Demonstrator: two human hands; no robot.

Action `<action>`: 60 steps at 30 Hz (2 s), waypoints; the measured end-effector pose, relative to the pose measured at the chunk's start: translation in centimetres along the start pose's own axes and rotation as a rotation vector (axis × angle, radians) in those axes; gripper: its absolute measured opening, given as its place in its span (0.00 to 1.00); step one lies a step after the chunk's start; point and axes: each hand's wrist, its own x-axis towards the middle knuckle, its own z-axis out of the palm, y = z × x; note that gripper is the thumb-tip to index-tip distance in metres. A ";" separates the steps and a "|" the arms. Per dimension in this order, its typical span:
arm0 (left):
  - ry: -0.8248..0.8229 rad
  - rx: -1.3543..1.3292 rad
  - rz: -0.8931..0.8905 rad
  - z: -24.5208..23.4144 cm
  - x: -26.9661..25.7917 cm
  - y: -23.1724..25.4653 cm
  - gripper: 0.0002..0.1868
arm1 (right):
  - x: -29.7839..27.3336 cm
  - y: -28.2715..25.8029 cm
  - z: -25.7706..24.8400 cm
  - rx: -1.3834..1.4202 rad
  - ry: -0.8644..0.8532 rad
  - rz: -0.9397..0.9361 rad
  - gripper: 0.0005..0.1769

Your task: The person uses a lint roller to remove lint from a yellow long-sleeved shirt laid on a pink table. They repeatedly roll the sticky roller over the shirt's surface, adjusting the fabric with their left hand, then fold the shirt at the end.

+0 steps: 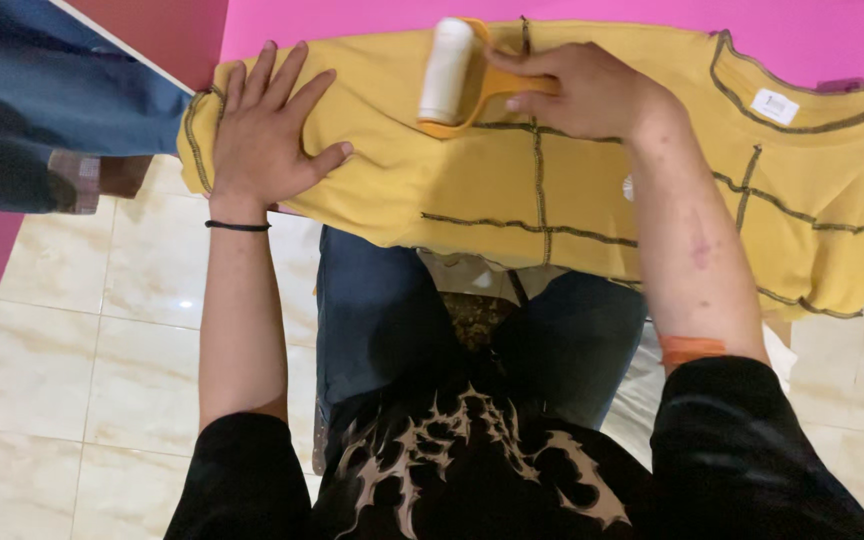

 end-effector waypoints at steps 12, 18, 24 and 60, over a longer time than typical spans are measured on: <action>-0.006 0.023 0.017 0.3 -0.2 -0.6 0.39 | -18.5 7.6 -7.6 -0.218 -0.210 0.761 0.32; 0.006 0.027 0.010 0.2 0.0 -0.2 0.42 | -11.1 5.3 -5.1 -0.174 -0.122 0.356 0.30; 0.045 0.013 -0.004 0.6 0.0 -0.2 0.43 | -2.1 -1.9 -0.5 -0.073 -0.114 0.174 0.31; 0.019 0.025 0.018 0.1 0.0 -0.4 0.34 | -12.9 0.0 -1.1 -0.008 -0.103 0.226 0.30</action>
